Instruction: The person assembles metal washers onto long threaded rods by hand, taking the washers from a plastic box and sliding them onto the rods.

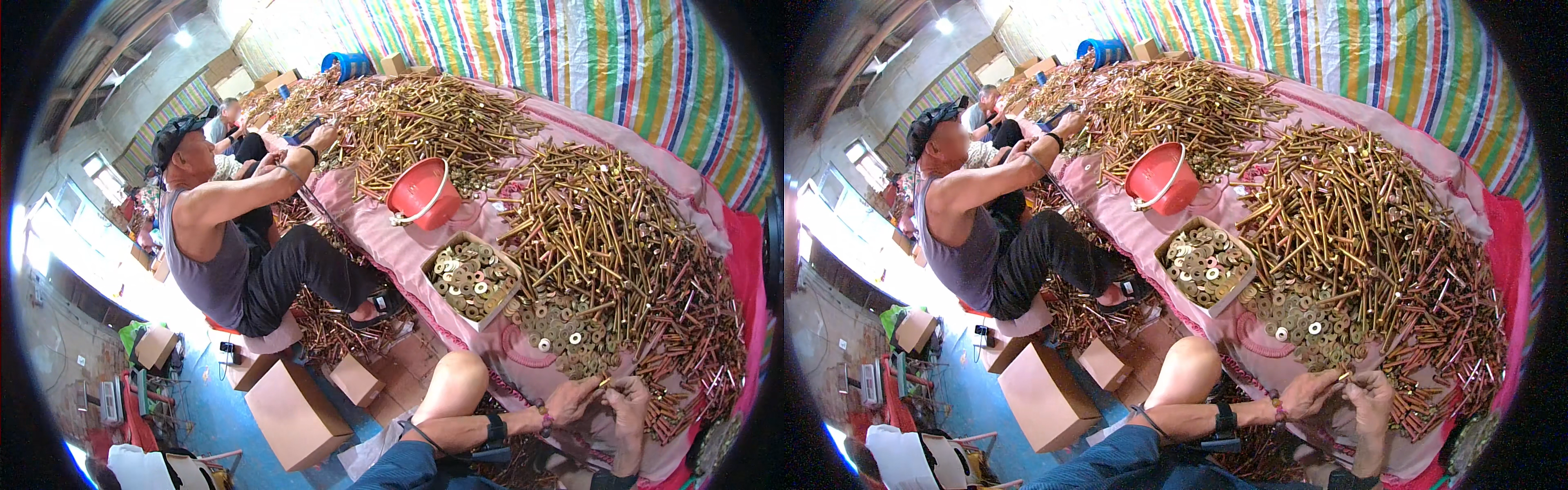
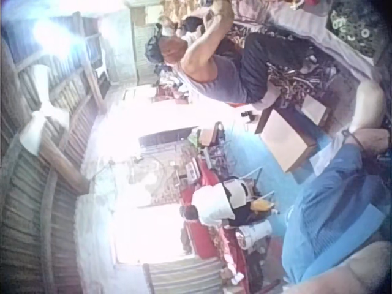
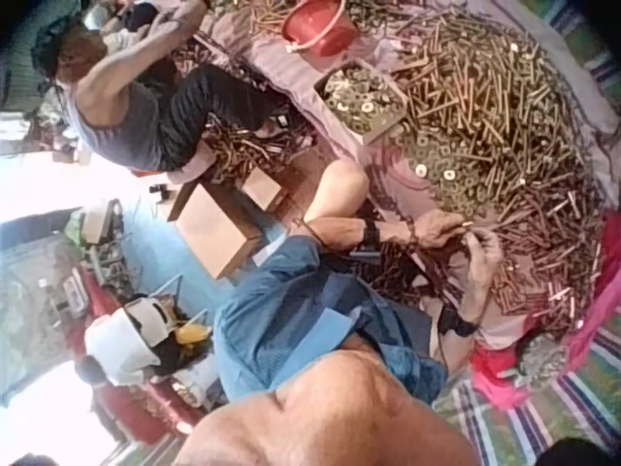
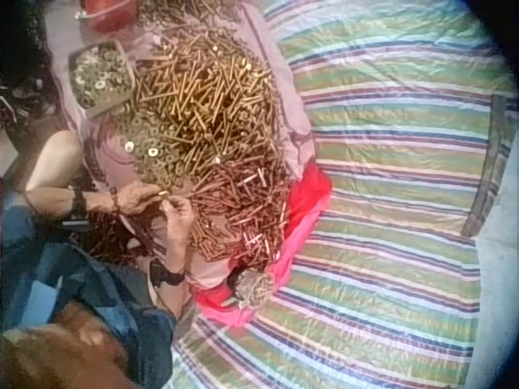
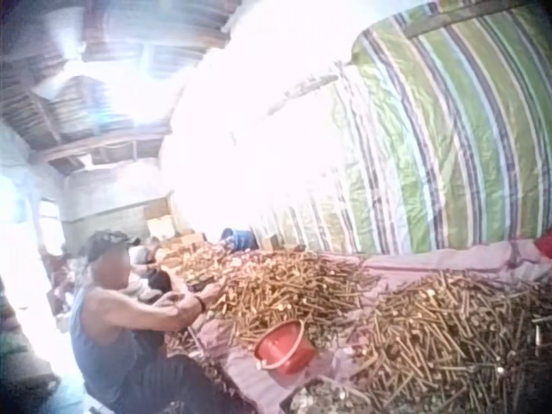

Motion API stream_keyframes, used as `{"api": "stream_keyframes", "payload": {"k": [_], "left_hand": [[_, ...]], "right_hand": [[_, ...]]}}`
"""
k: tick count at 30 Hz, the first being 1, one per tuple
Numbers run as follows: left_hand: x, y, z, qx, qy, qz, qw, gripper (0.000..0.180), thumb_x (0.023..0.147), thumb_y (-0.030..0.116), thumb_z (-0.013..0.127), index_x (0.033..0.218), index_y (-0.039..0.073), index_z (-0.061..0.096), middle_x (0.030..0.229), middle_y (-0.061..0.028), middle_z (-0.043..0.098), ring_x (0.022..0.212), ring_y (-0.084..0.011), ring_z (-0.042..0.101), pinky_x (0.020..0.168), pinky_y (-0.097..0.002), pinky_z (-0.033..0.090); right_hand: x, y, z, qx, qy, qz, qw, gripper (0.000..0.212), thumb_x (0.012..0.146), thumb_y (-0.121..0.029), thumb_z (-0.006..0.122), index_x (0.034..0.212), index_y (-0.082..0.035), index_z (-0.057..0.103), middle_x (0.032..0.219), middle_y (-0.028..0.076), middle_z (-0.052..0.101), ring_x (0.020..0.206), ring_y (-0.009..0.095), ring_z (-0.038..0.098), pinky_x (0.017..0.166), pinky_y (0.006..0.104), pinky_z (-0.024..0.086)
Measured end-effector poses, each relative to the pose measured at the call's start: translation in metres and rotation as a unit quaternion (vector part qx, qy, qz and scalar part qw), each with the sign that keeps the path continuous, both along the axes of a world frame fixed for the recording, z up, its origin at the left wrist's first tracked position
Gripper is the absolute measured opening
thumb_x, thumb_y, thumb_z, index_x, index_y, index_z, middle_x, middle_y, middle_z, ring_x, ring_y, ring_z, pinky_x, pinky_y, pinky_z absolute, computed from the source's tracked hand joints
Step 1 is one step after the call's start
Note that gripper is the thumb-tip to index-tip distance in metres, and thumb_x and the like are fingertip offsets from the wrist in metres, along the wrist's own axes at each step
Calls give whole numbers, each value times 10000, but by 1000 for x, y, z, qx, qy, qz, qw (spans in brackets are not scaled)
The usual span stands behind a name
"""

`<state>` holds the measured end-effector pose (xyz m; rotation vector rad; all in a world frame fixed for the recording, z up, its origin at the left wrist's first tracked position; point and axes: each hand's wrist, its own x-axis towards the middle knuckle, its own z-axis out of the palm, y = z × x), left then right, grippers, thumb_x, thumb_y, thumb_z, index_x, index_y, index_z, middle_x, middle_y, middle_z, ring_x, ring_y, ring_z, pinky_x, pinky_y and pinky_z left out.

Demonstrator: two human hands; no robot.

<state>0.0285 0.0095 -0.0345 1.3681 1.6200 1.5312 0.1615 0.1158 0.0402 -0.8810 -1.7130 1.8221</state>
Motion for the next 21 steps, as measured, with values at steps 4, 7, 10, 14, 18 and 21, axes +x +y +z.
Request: {"api": "stream_keyframes", "payload": {"k": [4, 7, 10, 14, 18, 21], "left_hand": [[3, 3, 7, 77, -31, -8, 997, 337, 978, 116, 561, 1311, 78, 520, 968, -252, 645, 820, -454, 643, 657, -477, 512], [9, 4, 0, -47, 10, 5, 999, 337, 952, 105, 594, 1284, 88, 537, 894, -257, 633, 752, -450, 641, 610, -487, 504], [-6, -1, -1, 26, 55, 61, 996, 256, 921, 81, 622, 1175, 100, 599, 710, -224, 584, 599, -418, 604, 522, -446, 478], [-21, -5, 20, 15, 50, 57, 997, 176, 955, 137, 629, 1123, 86, 641, 730, -222, 616, 579, -371, 611, 522, -396, 480], [-13, 1, 33, -3, 9, 16, 1000, 237, 964, 116, 598, 1191, 50, 612, 873, -242, 646, 779, -461, 642, 642, -445, 512], [-13, -2, 33, -18, 47, 5, 999, 251, 958, 87, 602, 1204, 44, 619, 905, -234, 654, 774, -439, 659, 635, -419, 512]], "right_hand": [[3, -11, 5, 136, -105, 17, 985, 226, 858, -23, 691, 1064, 11, 605, 919, 53, 659, 814, 128, 634, 746, 273, 525], [4, -12, -1, 122, -80, -1, 989, 505, 864, -13, 666, 1341, 18, 506, 1132, 107, 655, 1027, 182, 635, 886, 300, 505], [-15, -4, 18, 113, 3, -41, 993, 645, 923, -68, 630, 1496, 0, 341, 1290, 153, 586, 1102, 197, 611, 967, 350, 496], [-26, 4, 40, 78, 53, -107, 990, 641, 915, -66, 651, 1480, -1, 354, 1155, 120, 636, 934, 138, 628, 782, 269, 528], [-19, 3, 44, 72, 110, -111, 985, 624, 922, -68, 664, 1469, -4, 373, 1067, 87, 638, 842, 103, 592, 756, 245, 513], [-19, -3, 41, 77, 112, -108, 985, 629, 915, -64, 672, 1470, -20, 380, 1059, 73, 636, 854, 104, 592, 762, 254, 512]]}}
